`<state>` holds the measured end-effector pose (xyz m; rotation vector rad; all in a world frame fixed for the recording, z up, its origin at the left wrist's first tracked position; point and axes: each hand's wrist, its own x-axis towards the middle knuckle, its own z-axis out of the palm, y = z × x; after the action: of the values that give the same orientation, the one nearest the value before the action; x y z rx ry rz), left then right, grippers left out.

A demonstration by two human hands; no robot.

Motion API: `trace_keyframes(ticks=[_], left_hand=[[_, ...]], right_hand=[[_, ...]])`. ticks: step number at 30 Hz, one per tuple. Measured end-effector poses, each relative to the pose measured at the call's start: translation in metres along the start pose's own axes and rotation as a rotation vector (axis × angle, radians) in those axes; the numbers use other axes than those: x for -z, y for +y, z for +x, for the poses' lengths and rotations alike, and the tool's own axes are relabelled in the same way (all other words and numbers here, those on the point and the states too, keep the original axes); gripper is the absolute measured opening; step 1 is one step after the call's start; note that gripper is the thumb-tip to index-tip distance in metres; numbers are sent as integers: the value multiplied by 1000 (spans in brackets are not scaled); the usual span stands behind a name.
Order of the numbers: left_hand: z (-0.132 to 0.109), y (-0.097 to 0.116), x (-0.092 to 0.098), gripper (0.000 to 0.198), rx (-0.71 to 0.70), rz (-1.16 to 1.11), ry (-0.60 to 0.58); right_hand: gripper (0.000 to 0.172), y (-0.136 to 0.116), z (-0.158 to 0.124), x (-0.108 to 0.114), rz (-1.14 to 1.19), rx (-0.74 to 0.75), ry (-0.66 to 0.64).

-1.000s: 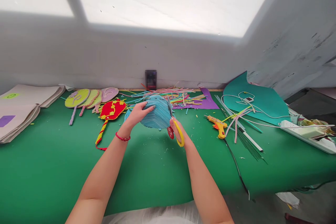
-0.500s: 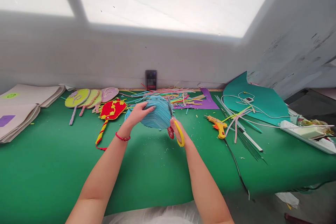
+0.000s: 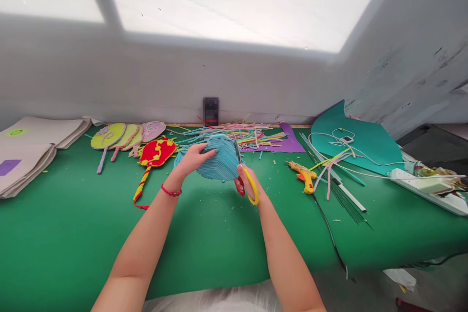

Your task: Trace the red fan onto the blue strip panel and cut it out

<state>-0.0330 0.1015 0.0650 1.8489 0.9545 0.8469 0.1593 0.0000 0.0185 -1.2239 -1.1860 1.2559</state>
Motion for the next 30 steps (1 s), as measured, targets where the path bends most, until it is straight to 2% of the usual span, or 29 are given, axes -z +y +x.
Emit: trace_keyframes(ticks=[6,12,20,30], left_hand=[[0,0,0,51,6,-10,6],[1,-3,-1,52,12,-14,11],[1,0,-1,54,26,-11,14],[2,-4,1,55,34,1,29]], right_hand=[[53,0,0,0,5,-12,17],[53,1,1,-1,-43,-29,97],[53,-1,0,-1,-41,-47,75],[53,3,1,1,-2,31,4]])
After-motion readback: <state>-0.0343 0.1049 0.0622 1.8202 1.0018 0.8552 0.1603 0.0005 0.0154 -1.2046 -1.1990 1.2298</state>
